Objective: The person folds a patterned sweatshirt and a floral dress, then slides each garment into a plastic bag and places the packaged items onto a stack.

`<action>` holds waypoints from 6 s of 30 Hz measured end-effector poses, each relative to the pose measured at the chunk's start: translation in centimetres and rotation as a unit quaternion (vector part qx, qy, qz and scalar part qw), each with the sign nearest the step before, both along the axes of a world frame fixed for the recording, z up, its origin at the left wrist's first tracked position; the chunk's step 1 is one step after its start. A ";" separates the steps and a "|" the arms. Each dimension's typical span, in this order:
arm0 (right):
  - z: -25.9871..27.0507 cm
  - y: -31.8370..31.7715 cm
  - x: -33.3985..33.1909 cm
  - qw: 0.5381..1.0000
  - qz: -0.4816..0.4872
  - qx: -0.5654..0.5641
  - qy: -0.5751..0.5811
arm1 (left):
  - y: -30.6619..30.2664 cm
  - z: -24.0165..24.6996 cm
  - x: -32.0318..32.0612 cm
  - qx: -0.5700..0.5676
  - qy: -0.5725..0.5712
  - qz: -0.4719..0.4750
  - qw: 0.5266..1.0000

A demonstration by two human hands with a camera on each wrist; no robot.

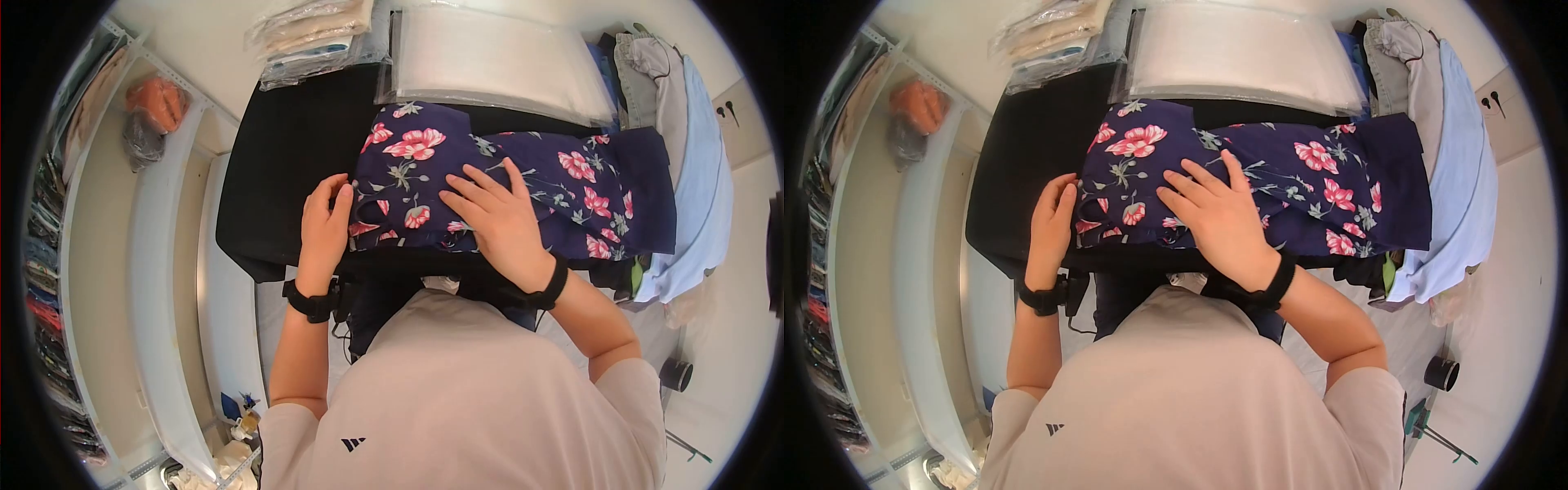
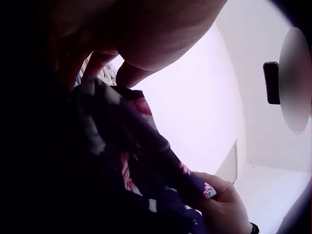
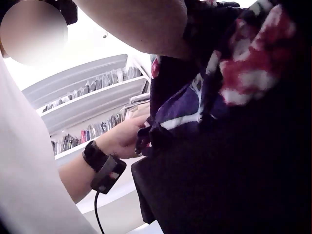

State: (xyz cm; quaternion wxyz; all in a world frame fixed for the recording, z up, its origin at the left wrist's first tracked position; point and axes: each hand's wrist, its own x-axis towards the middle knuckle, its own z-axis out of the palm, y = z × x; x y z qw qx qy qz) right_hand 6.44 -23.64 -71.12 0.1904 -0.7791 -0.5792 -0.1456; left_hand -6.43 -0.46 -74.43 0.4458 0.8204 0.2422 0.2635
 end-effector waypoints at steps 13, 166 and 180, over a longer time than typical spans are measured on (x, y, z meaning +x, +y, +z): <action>-0.2 0.1 -0.5 0.991 0.011 -0.061 0.117 | 2.7 8.1 4.6 0.235 0.053 -0.245 0.939; -1.4 -13.0 -1.5 0.936 -0.251 0.149 0.199 | -13.7 8.3 10.5 -0.527 -0.006 -0.252 0.812; -3.6 -8.8 -2.9 0.423 0.037 0.442 0.790 | -14.7 9.1 9.7 0.256 -0.086 -0.371 0.888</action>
